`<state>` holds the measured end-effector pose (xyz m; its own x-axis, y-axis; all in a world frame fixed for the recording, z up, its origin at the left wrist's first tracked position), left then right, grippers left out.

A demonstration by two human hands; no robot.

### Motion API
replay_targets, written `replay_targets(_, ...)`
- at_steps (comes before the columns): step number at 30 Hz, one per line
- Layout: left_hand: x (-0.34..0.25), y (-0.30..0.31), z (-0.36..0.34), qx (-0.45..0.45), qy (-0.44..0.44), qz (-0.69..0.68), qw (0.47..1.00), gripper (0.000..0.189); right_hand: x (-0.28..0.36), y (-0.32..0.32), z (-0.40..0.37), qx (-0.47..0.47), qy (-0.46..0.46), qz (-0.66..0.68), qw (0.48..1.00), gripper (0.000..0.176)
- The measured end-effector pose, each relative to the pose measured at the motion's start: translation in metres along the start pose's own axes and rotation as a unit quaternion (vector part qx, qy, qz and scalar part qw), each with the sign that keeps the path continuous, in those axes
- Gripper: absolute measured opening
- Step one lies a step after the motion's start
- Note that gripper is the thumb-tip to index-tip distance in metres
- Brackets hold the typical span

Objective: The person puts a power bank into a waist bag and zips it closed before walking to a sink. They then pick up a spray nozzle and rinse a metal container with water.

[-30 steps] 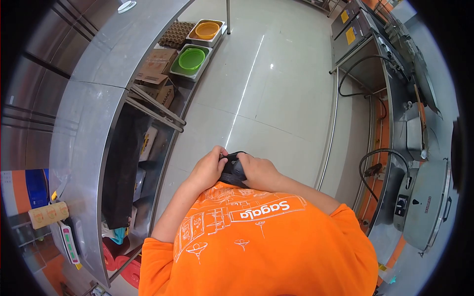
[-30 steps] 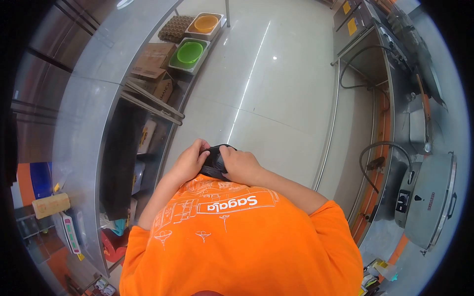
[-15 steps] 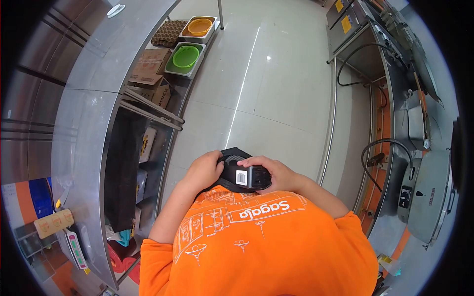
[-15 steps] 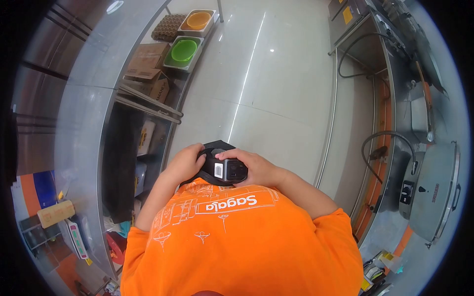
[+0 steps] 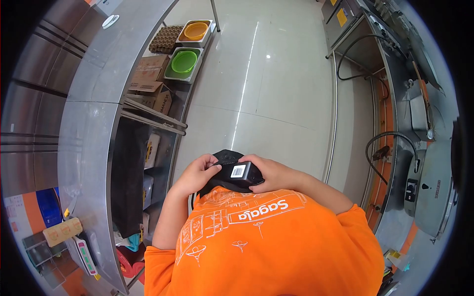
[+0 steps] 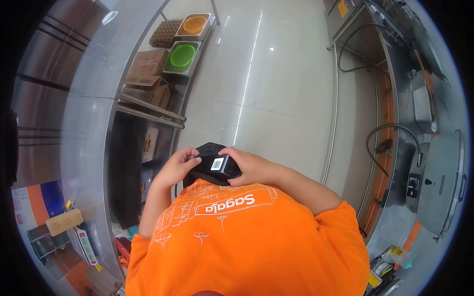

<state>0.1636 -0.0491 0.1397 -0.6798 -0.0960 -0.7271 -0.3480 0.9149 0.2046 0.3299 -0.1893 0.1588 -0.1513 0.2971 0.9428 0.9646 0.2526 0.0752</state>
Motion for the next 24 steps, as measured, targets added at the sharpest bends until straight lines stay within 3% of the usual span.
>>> replay_targets(2, 0.004, 0.005, 0.002, 0.025, 0.020, -0.049, 0.998, 0.016, -0.012, -0.001, 0.003, 0.001, 0.019, 0.040, 0.999, 0.068)
replay_targets(4, 0.019, 0.013, 0.012, 0.112, 0.044, -0.141, 0.983, 0.026, -0.022, -0.003, 0.004, -0.001, 0.058, 0.118, 0.991, 0.066)
replay_targets(6, 0.045, 0.026, 0.033, 0.113, 0.041, -0.088, 0.989, 0.036, -0.031, -0.008, 0.009, 0.010, 0.048, 0.165, 0.985, 0.066)
replay_targets(8, 0.084, 0.039, 0.063, -0.062, 0.031, 0.076, 0.995, 0.038, -0.040, -0.009, 0.014, 0.023, 0.041, 0.208, 0.977, 0.065)
replay_targets(9, 0.084, 0.036, 0.063, -0.064, 0.031, 0.075, 0.995, 0.038, -0.044, -0.010, 0.016, 0.020, 0.048, 0.202, 0.978, 0.065)
replay_targets(11, 0.102, 0.021, 0.057, 0.001, 0.270, 0.040, 0.962, 0.041, -0.050, -0.010, 0.018, 0.016, 0.056, 0.197, 0.979, 0.065)
replay_targets(12, 0.107, 0.018, 0.055, 0.001, 0.271, 0.041, 0.962, 0.041, -0.052, -0.010, 0.019, 0.016, 0.045, 0.203, 0.978, 0.065)
replay_targets(14, 0.111, 0.007, 0.055, 0.098, 0.219, -0.262, 0.935, 0.048, -0.053, -0.009, 0.020, 0.014, 0.035, 0.211, 0.977, 0.065)
replay_targets(19, 0.096, 0.014, 0.050, 0.069, 0.131, -0.215, 0.965, 0.040, -0.050, -0.003, 0.017, 0.032, 0.055, 0.192, 0.979, 0.066)
replay_targets(21, 0.084, 0.014, 0.048, 0.017, 0.040, -0.134, 0.990, 0.040, -0.041, 0.001, 0.013, 0.032, 0.046, 0.220, 0.974, 0.067)
replay_targets(24, 0.055, 0.013, 0.035, -0.038, 0.005, -0.070, 0.997, 0.040, -0.036, 0.002, 0.012, 0.032, 0.036, 0.256, 0.965, 0.068)
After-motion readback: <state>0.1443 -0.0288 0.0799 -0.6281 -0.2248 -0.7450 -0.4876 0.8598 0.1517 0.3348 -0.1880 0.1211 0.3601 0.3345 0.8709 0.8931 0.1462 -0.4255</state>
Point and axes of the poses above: each hand's wrist, its own z-axis towards the middle knuckle, its own y-axis out of the back of the hand, x = y × z, the point moved 3 cm from there along z, towards the middle knuckle, and after that the axes turned 7 degrees about y, right-handed, at the moved point
